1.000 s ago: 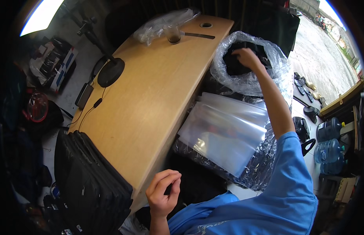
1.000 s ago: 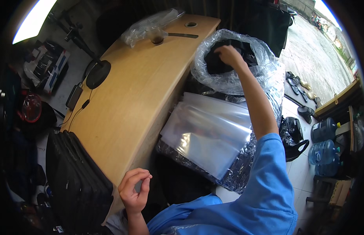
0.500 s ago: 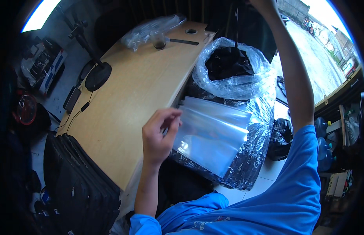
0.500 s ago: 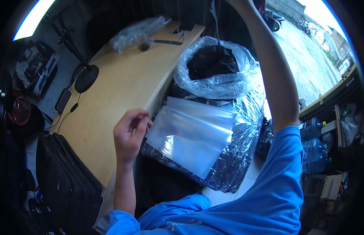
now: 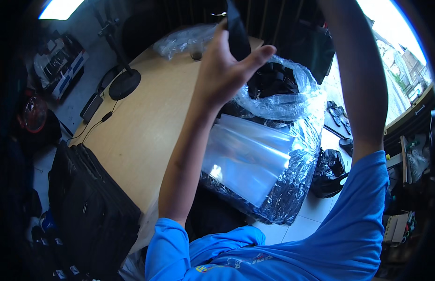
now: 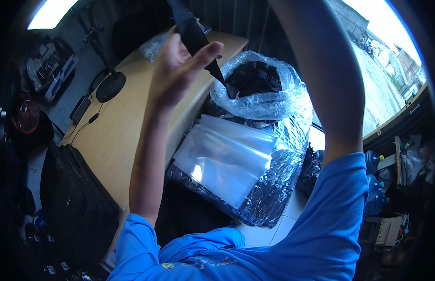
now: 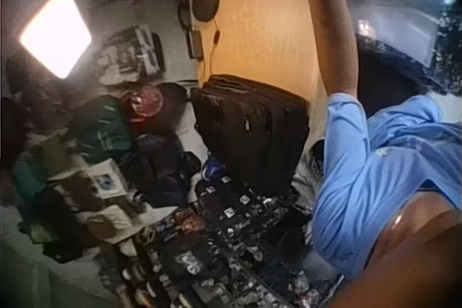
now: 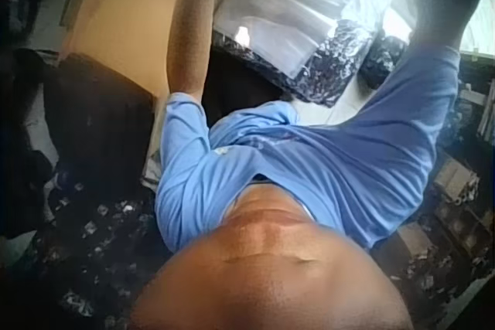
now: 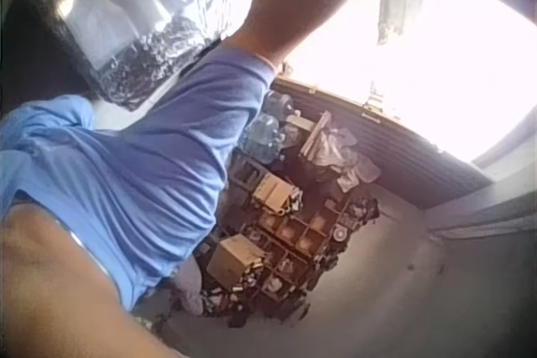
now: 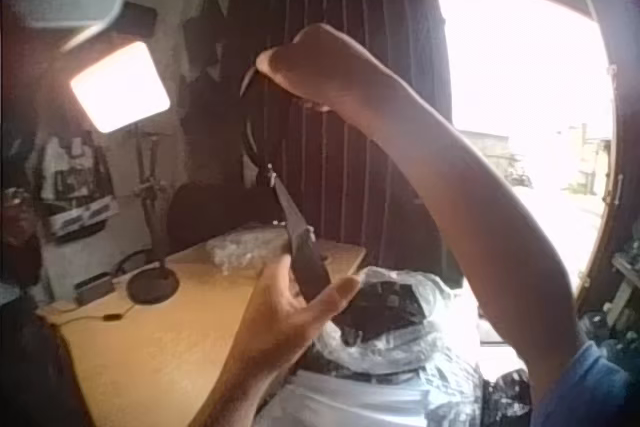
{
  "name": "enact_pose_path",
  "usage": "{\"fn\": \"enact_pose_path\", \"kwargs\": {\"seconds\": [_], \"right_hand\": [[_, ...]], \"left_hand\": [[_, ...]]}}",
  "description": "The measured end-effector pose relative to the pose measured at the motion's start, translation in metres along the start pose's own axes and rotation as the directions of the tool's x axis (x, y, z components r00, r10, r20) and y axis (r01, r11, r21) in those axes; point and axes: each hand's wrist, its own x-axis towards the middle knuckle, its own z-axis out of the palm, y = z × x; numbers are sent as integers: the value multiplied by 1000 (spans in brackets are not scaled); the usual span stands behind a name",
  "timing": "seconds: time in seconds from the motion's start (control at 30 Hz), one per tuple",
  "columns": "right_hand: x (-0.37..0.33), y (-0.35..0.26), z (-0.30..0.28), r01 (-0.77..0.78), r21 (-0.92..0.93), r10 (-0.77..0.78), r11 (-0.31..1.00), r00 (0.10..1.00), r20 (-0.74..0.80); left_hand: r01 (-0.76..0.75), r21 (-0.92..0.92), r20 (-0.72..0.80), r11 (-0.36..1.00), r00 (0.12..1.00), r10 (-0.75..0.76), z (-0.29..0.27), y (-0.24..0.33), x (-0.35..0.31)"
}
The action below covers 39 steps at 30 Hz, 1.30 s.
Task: The person places a black bag into a plastic sleeve, folds the plastic around it, and subsequently adjusts a black strap with a metal buckle.
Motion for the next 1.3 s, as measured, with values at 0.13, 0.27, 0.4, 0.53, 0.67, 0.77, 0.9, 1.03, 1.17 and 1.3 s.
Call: {"fn": "enact_pose_path", "kwargs": {"seconds": [0.13,0.27,0.4,0.53,0.67,0.77,0.9,1.03,1.17,1.3], "right_hand": [[4,-9,1,-300,411,38,861,844,536],[7,-7,16,-687,393,-212,611,336,918],[-40,5,106,-666,628,-270,403,569,777],[-94,39,129,-627,595,-153,503,613,775],[-159,153,188,-364,259,-56,895,483,874],[-227,222,224,-3,62,-49,998,558,828],[-269,216,239,41,-201,135,979,612,779],[-284,224,239,-140,-208,248,968,642,725],[-259,228,223,-146,-194,217,970,881,420],[-208,216,195,-178,-35,181,983,972,149]], "left_hand": [[151,-111,-85,982,983,-161,12,13,-7],[98,-364,16,926,995,-99,-7,41,-15],[135,-435,61,890,991,-121,-55,84,-34],[228,-476,-9,849,964,-264,-92,115,-51],[322,-776,106,543,914,-391,-108,112,-87],[369,-840,213,397,898,-384,-121,131,-97],[496,-820,477,285,868,-136,-148,154,-85],[606,-709,465,360,786,-408,-129,148,-98],[580,-765,361,279,745,-561,-123,118,-126],[558,-808,337,191,702,-627,-125,110,-130]]}}
